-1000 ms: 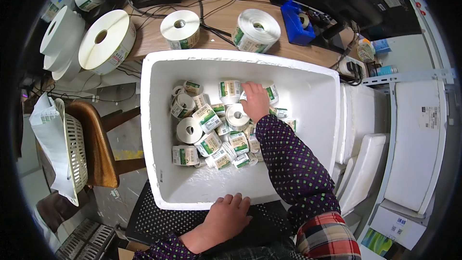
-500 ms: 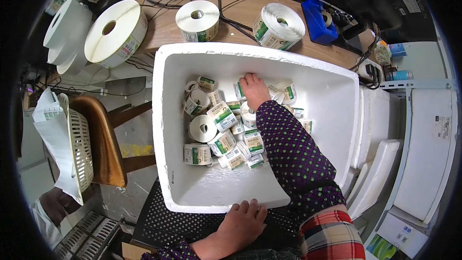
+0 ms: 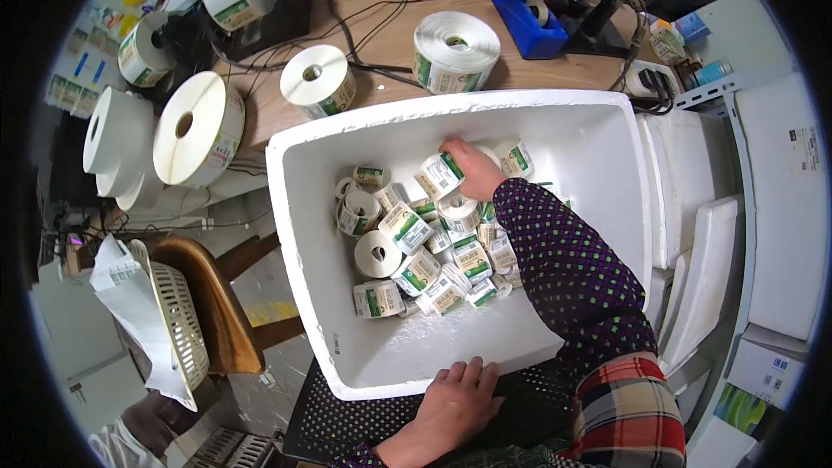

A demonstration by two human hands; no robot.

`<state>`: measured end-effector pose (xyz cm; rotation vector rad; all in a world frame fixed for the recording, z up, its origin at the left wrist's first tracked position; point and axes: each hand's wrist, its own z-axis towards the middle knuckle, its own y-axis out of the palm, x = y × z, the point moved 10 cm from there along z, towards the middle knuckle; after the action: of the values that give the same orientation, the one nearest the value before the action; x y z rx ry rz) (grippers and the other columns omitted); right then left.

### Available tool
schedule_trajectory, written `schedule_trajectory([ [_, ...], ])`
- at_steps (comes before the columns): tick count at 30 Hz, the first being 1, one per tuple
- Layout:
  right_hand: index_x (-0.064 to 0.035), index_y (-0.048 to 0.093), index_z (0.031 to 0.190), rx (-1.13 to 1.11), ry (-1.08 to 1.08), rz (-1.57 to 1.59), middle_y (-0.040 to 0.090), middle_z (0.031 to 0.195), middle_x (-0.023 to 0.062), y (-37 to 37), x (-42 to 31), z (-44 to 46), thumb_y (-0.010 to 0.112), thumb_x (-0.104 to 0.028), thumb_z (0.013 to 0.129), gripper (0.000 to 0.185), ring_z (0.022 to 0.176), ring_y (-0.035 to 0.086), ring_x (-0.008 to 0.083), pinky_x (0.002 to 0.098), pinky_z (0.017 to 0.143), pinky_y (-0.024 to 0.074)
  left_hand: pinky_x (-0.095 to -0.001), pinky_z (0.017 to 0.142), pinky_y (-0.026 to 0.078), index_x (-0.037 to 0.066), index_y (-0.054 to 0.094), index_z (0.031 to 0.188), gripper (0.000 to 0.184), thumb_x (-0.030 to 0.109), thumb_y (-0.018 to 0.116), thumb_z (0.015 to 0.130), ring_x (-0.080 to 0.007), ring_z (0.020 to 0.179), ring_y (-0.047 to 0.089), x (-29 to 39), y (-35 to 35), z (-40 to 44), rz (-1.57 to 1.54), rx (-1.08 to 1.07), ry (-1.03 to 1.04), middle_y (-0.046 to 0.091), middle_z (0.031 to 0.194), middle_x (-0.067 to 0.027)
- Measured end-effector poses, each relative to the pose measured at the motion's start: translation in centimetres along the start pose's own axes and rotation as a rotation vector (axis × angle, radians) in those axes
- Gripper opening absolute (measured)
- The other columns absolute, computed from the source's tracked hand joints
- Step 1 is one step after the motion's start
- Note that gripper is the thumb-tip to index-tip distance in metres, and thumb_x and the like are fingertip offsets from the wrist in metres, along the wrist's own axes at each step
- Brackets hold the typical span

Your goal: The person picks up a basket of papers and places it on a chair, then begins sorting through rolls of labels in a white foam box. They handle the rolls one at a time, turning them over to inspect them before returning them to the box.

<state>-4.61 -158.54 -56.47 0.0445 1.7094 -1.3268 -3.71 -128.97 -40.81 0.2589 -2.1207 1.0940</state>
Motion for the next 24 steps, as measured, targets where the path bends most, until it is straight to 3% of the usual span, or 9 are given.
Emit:
schedule_trajectory([
  [12,-0.0049,0.047,0.117,-0.036,0.018,0.105,0.051,0.118,0.0173,-0.6,-0.6,-1.3,0.067,0.005,0.067,0.055,0.112,0.051,0.0369,0.0384,0.094,0.0436,-0.0401,0.073,0.052,0.000,0.054,0.115,0.051,0.027,0.071,0.075,-0.0309,0.089,0.061,0.1,-0.4,0.3,0.001,0.007,0.017,0.058,0.108,-0.0181],
  [16,-0.0053,0.047,0.119,0.117,-0.057,-0.024,0.049,0.121,0.0179,-0.4,-0.6,-1.4,0.063,0.007,0.067,0.056,0.113,0.051,0.0374,0.0399,0.094,0.0445,-0.0393,0.071,0.051,0.000,0.053,0.114,0.049,0.026,0.070,0.076,-0.0304,0.088,0.059,0.3,-0.4,0.4,0.007,0.032,0.021,0.057,0.104,-0.0175],
  [20,-0.0054,0.049,0.118,0.006,0.074,-0.117,0.049,0.122,0.0139,1.2,-0.7,-1.1,0.062,0.002,0.069,0.051,0.112,0.052,0.0349,0.0428,0.090,0.0462,-0.0387,0.071,0.049,0.000,0.053,0.113,0.048,0.025,0.070,0.076,-0.0295,0.087,0.058,0.1,-0.3,0.3,0.011,0.057,0.036,0.057,0.101,-0.0167],
  [22,-0.0059,0.050,0.118,0.121,0.009,-0.205,0.049,0.124,0.0115,0.8,-2.9,-1.8,0.063,-0.002,0.070,0.050,0.109,0.053,0.0342,0.0430,0.088,0.0475,-0.0385,0.071,0.049,0.000,0.053,0.113,0.048,0.025,0.070,0.076,-0.0292,0.086,0.058,0.0,-0.2,0.3,0.015,0.064,0.033,0.057,0.100,-0.0159],
  [24,-0.0058,0.051,0.117,0.108,0.054,-0.088,0.052,0.119,0.0127,1.6,-4.8,-3.2,0.063,-0.006,0.074,0.045,0.106,0.055,0.0342,0.0424,0.088,0.0475,-0.0385,0.070,0.048,0.000,0.053,0.112,0.048,0.025,0.070,0.075,-0.0289,0.085,0.058,0.0,-0.1,0.4,0.028,0.063,0.024,0.057,0.098,-0.0150],
])
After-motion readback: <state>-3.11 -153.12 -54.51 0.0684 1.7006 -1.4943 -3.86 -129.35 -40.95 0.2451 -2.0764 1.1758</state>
